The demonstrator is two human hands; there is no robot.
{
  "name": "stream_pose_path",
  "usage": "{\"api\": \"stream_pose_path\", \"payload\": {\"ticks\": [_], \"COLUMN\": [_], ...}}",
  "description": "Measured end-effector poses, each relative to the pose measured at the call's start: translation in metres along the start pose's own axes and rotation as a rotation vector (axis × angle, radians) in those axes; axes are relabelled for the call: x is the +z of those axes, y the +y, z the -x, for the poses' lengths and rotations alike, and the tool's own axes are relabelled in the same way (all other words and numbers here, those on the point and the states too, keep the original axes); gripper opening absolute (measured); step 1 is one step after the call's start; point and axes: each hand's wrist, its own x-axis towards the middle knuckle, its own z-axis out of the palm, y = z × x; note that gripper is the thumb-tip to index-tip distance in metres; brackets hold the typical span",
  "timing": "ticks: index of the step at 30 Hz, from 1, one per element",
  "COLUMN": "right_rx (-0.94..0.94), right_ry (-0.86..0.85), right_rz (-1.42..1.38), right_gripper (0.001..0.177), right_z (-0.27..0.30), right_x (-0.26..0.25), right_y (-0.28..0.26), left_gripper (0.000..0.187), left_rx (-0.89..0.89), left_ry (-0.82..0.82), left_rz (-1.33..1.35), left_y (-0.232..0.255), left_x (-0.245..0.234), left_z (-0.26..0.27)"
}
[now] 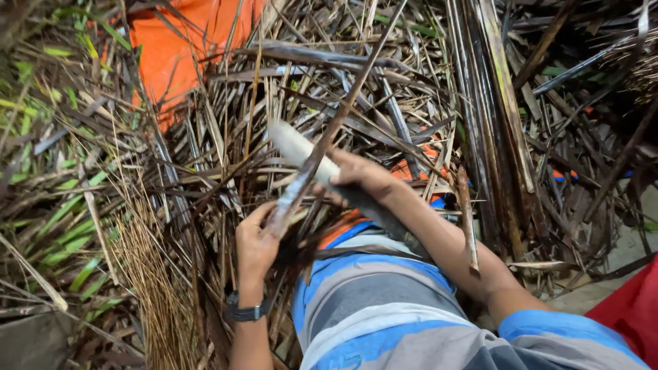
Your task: The person strips midribs from dried palm leaves using a large knife while sitting on the floor.
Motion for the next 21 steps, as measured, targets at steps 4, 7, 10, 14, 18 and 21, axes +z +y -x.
{"api": "stream_pose_path", "payload": {"ticks": [4, 7, 10, 14, 18, 21], "right_rx": [-0.029, -0.065, -0.146, -0.125, -0.108, -0.091], "right_ry": [-0.026, 0.007, 0.104, 0.139, 0.106, 0.048], "right_rz": [-0.154, -0.144, -0.029, -0.125, -0.173, -0.206], "right_gripper": [0.079, 0.074, 0.074, 0.072, 0.072, 0.071], "right_z": [-0.004, -0.003, -0.005, -0.011, -0.012, -0.013], "right_x": [-0.032, -0.041, -0.063, -0.099, -0.101, -0.089], "right_y": [-0.010, -0.020, -0.028, -0.033, -0.027, -0.025], "left_gripper": [0.023, 0.026, 0.020, 0.022, 0.026, 0.026], "left_rx": [-0.218, -0.233, -0.178, -0.221, -0.263, -0.178], "left_ry": [-0.028, -0.084, -0.093, -0.161, -0.271, -0.271], "left_rz": [-0.030, 0.014, -0.102, -0.135, -0.272, -0.176], "left_y": [0.046, 0.023, 0.017, 0.003, 0.020, 0.005], "left_x": [-0.020, -0.023, -0.039, -0.057, -0.059, -0.042], "left_z": [0.016, 0.018, 0.026, 0.020, 0.023, 0.008]}}
